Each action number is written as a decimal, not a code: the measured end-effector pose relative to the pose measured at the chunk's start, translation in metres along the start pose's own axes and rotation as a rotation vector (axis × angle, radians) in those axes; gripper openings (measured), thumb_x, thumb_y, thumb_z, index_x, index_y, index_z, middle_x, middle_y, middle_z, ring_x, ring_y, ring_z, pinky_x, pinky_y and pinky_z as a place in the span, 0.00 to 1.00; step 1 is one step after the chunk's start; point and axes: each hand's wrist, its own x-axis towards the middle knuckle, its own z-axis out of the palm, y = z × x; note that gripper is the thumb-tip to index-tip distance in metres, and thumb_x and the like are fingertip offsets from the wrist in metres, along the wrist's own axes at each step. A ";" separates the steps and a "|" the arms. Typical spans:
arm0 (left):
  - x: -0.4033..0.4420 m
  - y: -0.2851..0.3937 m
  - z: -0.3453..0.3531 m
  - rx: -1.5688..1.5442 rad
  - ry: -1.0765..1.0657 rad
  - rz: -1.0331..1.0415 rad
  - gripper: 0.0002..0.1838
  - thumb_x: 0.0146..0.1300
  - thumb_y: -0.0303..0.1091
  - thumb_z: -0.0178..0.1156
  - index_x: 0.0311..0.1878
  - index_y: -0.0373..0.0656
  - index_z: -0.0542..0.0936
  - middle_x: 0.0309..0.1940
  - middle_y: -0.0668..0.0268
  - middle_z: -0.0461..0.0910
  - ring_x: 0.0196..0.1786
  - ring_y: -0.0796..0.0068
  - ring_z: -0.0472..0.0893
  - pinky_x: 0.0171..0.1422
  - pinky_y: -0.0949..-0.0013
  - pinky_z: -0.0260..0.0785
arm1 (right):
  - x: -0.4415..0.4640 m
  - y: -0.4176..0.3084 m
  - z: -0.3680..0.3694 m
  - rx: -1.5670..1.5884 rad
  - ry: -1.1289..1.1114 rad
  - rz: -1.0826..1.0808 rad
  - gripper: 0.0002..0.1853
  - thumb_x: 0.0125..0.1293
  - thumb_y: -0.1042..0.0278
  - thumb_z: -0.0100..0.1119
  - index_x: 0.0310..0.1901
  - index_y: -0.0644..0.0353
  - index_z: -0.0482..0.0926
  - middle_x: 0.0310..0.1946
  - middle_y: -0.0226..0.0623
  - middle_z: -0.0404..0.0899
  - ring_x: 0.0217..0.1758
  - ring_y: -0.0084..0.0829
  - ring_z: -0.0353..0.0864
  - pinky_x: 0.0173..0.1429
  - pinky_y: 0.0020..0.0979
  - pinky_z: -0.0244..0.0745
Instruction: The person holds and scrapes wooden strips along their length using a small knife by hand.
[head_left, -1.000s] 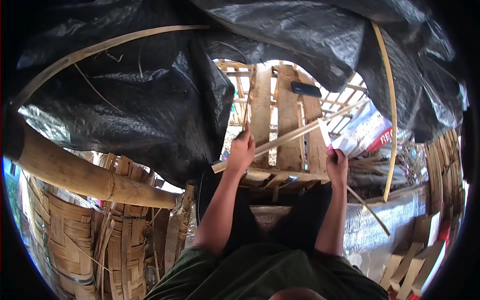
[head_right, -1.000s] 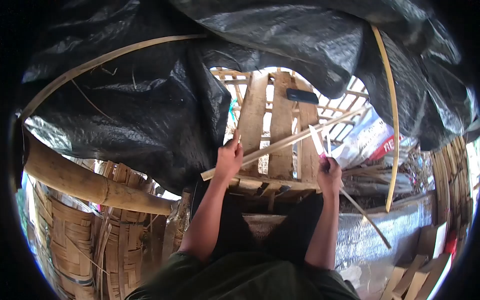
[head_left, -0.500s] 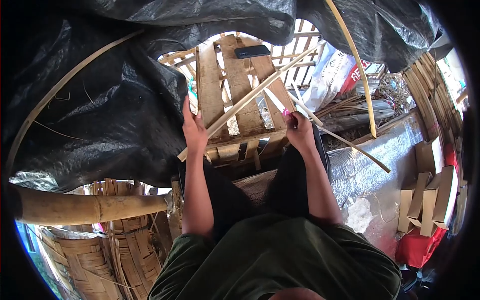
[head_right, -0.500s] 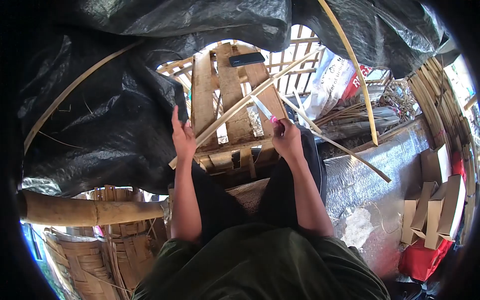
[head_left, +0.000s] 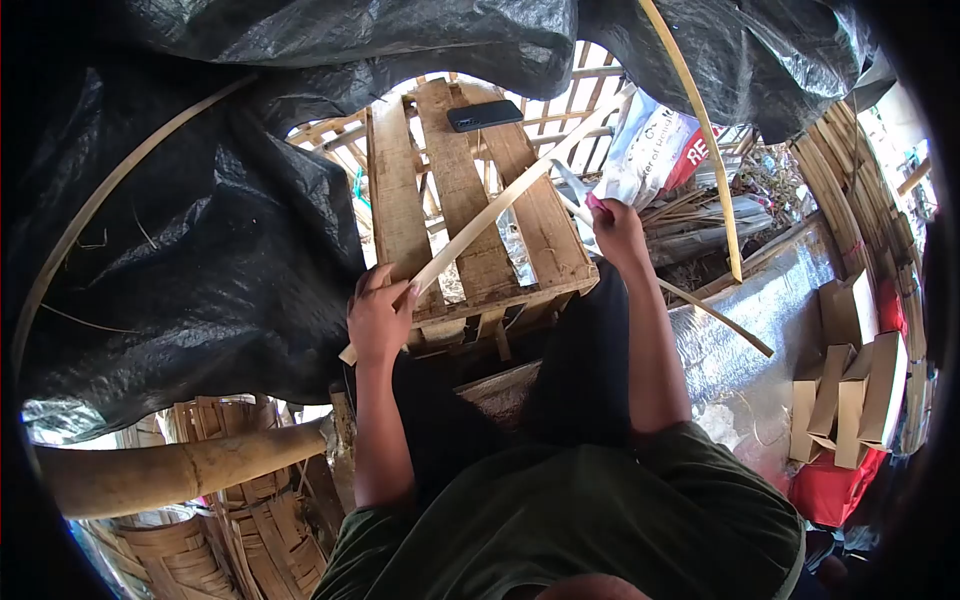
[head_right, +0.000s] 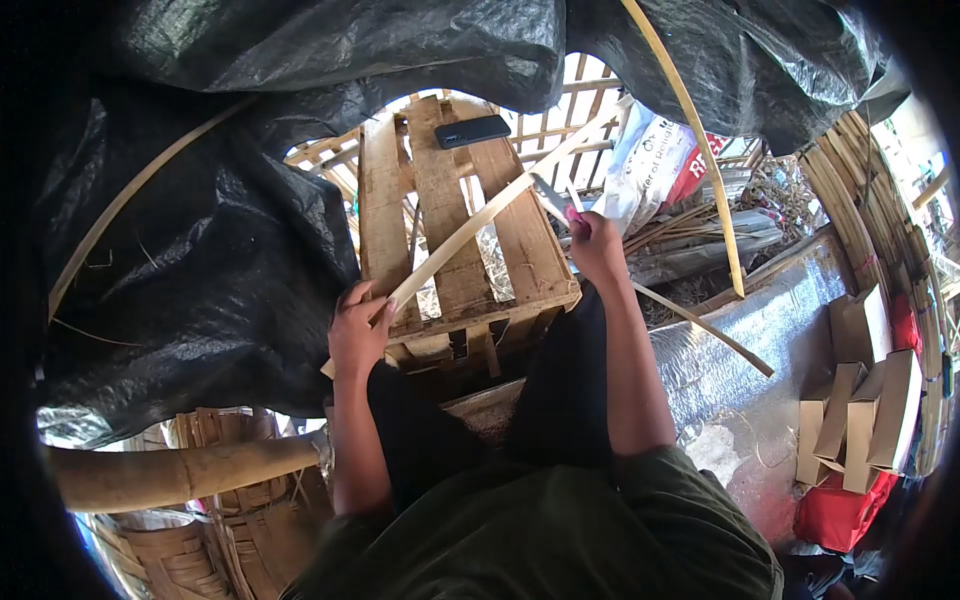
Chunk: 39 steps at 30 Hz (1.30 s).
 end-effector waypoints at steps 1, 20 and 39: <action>0.000 0.004 -0.002 -0.030 -0.018 -0.066 0.10 0.60 0.40 0.67 0.42 0.48 0.87 0.52 0.73 0.80 0.59 0.65 0.76 0.60 0.57 0.68 | 0.009 -0.002 0.007 0.047 -0.053 0.038 0.11 0.67 0.66 0.58 0.38 0.67 0.81 0.23 0.48 0.79 0.24 0.38 0.77 0.32 0.35 0.70; -0.018 0.010 0.009 0.134 0.161 -0.015 0.09 0.60 0.44 0.65 0.38 0.52 0.86 0.27 0.67 0.73 0.29 0.64 0.78 0.31 0.62 0.70 | 0.048 -0.040 0.064 -0.463 -0.282 0.073 0.29 0.74 0.43 0.42 0.37 0.63 0.82 0.32 0.59 0.82 0.37 0.56 0.83 0.39 0.48 0.78; -0.018 0.016 0.007 0.087 0.163 -0.070 0.09 0.59 0.43 0.65 0.37 0.50 0.86 0.29 0.64 0.76 0.33 0.60 0.80 0.33 0.59 0.71 | 0.067 -0.026 0.056 -0.323 -0.524 0.270 0.31 0.75 0.42 0.40 0.47 0.67 0.80 0.18 0.39 0.77 0.16 0.31 0.75 0.24 0.39 0.73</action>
